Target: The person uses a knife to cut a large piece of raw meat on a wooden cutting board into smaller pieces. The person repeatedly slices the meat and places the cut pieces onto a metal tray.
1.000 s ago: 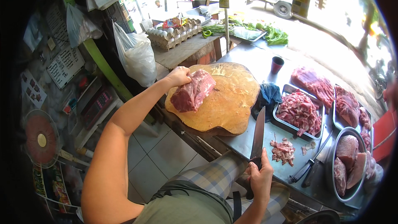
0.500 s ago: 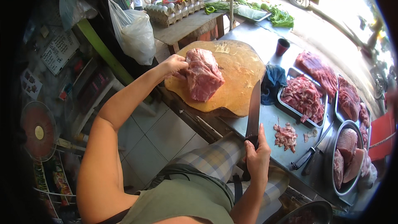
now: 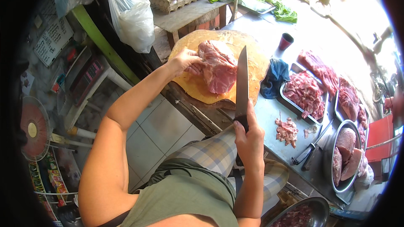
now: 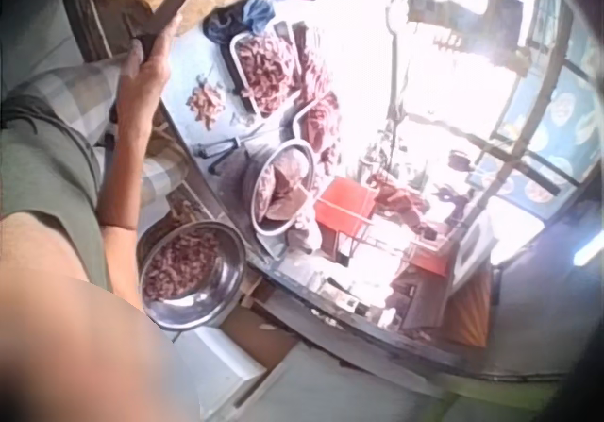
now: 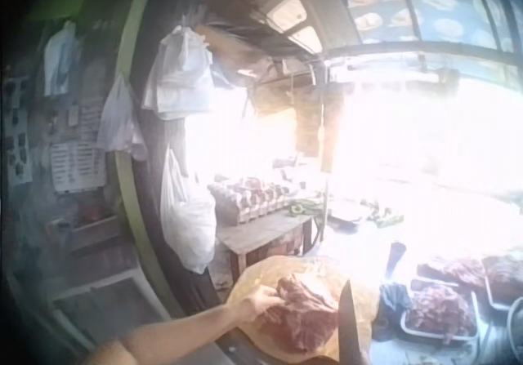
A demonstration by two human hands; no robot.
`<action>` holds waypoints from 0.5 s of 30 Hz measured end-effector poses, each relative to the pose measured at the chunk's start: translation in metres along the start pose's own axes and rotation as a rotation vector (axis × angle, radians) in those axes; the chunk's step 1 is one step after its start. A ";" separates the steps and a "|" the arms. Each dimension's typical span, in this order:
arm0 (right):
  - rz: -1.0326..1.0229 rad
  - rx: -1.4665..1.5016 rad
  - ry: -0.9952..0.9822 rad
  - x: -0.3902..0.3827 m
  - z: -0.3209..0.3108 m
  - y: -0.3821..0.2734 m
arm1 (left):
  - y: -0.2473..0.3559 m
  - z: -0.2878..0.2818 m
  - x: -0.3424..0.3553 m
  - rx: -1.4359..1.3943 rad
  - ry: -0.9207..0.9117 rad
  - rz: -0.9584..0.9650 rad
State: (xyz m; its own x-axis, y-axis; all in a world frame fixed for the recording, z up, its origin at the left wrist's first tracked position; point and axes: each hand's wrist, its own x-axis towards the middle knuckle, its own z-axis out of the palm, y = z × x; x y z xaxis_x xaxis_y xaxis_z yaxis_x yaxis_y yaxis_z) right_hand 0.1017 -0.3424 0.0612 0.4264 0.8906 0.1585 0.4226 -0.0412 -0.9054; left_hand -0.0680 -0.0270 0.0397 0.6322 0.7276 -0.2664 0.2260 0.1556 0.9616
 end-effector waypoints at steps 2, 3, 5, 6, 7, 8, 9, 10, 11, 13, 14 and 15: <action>-0.006 -0.011 0.012 0.014 0.007 -0.012 | -0.002 0.002 -0.002 -0.052 0.026 0.015; 0.023 -0.039 0.000 0.020 0.008 -0.018 | -0.004 0.005 -0.003 -0.104 0.048 0.028; -0.053 -0.053 0.010 0.039 0.016 -0.026 | -0.008 0.012 -0.006 -0.148 0.088 0.057; -0.072 -0.037 0.012 0.049 0.021 -0.029 | -0.010 0.015 -0.008 -0.138 0.106 0.076; -0.091 -0.020 0.013 0.060 0.025 -0.030 | -0.012 0.018 -0.009 -0.143 0.126 0.093; -0.110 -0.003 0.014 0.070 0.030 -0.031 | -0.013 0.021 -0.009 -0.136 0.139 0.101; -0.150 -0.008 0.031 0.081 0.038 -0.032 | -0.014 0.024 -0.009 -0.146 0.155 0.107; -0.190 -0.014 0.048 0.090 0.044 -0.032 | -0.015 0.026 -0.009 -0.173 0.165 0.111; -0.199 0.023 0.047 0.096 0.049 -0.032 | -0.016 0.027 -0.009 -0.164 0.170 0.127; -0.250 0.001 0.051 0.105 0.055 -0.030 | -0.018 0.027 -0.010 -0.196 0.160 0.133; -0.229 -0.016 0.050 0.107 0.057 -0.028 | -0.019 0.028 -0.011 -0.190 0.167 0.157; -0.198 -0.027 0.019 0.107 0.057 -0.025 | -0.020 0.028 -0.012 -0.196 0.165 0.164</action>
State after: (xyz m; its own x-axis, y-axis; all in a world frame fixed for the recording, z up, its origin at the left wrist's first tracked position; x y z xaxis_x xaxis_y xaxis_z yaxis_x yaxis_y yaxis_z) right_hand 0.0910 -0.2205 0.0784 0.3478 0.8738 0.3399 0.5212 0.1211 -0.8448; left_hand -0.0593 -0.0576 0.0219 0.5157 0.8499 -0.1078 -0.0265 0.1417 0.9896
